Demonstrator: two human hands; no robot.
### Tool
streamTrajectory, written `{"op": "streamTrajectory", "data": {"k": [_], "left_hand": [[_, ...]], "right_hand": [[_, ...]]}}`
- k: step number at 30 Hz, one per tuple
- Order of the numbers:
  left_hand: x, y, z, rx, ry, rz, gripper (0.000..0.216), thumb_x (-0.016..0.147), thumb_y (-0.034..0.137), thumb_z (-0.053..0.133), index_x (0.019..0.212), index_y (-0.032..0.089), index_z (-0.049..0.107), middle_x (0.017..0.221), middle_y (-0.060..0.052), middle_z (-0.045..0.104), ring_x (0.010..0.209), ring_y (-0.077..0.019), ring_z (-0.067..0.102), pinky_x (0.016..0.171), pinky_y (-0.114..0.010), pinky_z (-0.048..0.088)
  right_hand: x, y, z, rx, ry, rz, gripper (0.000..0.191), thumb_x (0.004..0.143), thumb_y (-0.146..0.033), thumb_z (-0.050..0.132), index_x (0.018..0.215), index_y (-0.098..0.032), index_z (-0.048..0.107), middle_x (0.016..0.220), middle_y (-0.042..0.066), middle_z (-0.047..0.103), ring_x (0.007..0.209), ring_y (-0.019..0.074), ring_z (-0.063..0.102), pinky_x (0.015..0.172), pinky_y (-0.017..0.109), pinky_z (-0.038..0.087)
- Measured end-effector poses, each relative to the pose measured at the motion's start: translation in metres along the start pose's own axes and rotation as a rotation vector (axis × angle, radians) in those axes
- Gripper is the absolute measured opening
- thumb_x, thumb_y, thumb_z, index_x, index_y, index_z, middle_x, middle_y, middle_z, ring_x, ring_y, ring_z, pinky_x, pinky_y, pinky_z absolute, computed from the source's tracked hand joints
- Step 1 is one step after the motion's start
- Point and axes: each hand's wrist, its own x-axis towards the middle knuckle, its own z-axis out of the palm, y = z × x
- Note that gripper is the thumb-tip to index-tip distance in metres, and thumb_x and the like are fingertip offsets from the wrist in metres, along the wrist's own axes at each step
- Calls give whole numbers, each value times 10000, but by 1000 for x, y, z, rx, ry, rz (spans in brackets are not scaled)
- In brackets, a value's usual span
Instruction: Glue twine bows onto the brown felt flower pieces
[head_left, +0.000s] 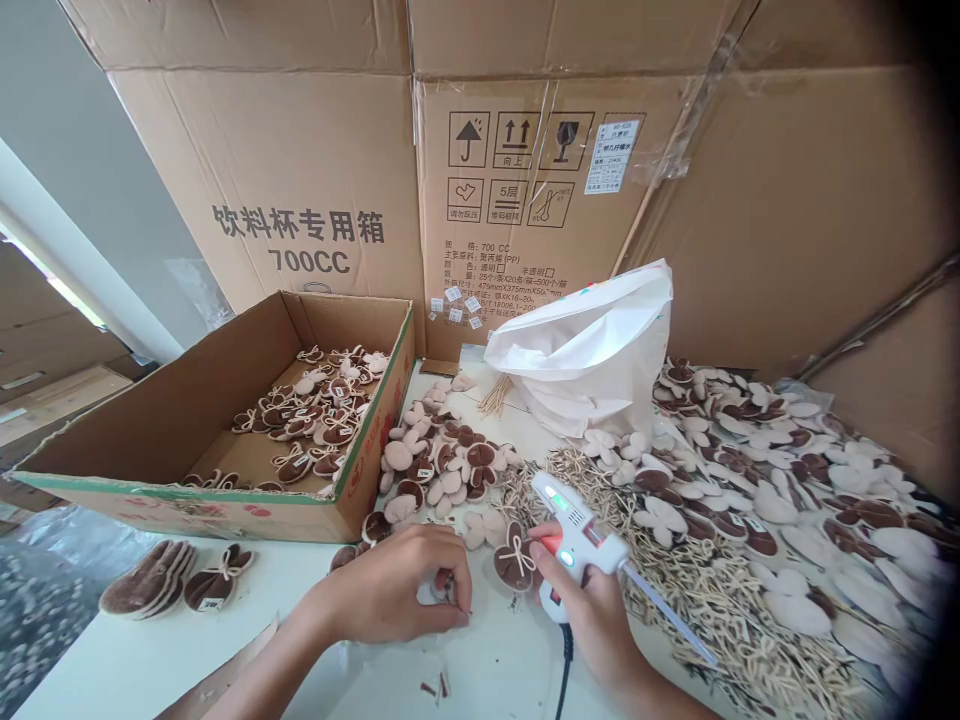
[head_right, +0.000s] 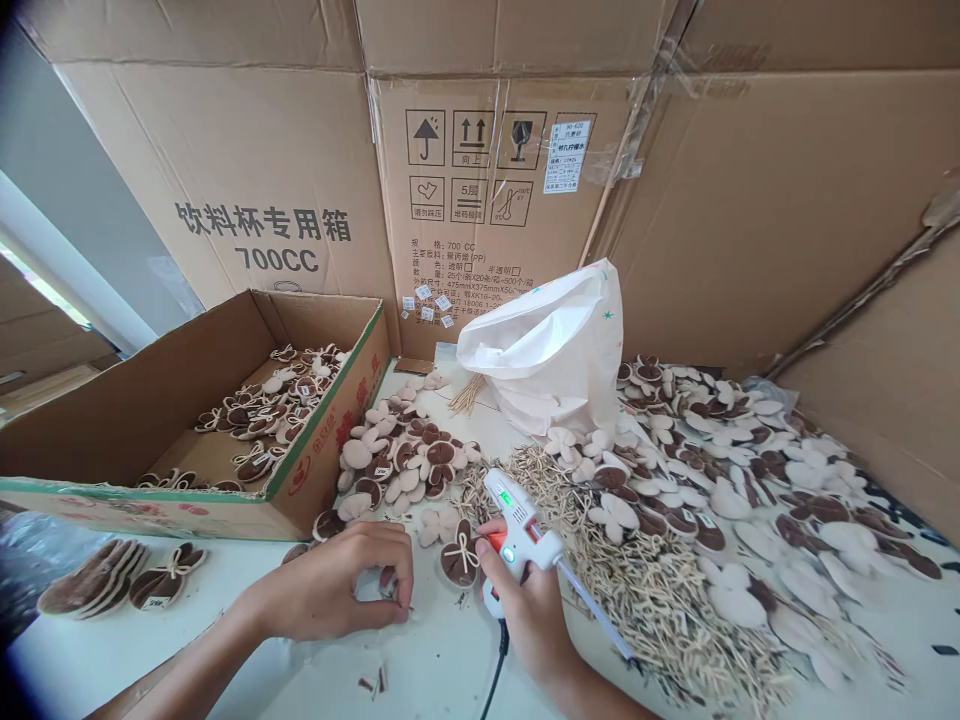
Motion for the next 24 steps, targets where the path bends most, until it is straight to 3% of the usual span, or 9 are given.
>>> {"op": "streamTrajectory", "data": {"k": [8,13,24], "left_hand": [[5,9,8,-418,276,-167,160,923,361,736,945,204,717,896,-38,695,837,-181,589,805,-295,475],[8,4,14,-571,282,-142,187,952,358,712,1064,210,740,1002,-56,693,925,-189,589,820,-288,450],[9,-4,18,-743,304,-137,291,950,425,712,883,155,628,807,-20,612,769,-143,535,719,-254,407]], "right_hand": [[0,-1,1,42,-10,36,391,816,-526,801,996,-211,654,677,-28,604,544,150,518,506,282,406],[-1,-2,1,48,-30,25,360,844,-504,790,1005,-212,655,714,-23,619,569,148,532,521,282,413],[0,-5,3,17,-5,30,381,817,-520,796,992,-206,671,647,-34,586,538,147,508,515,280,403]]}}
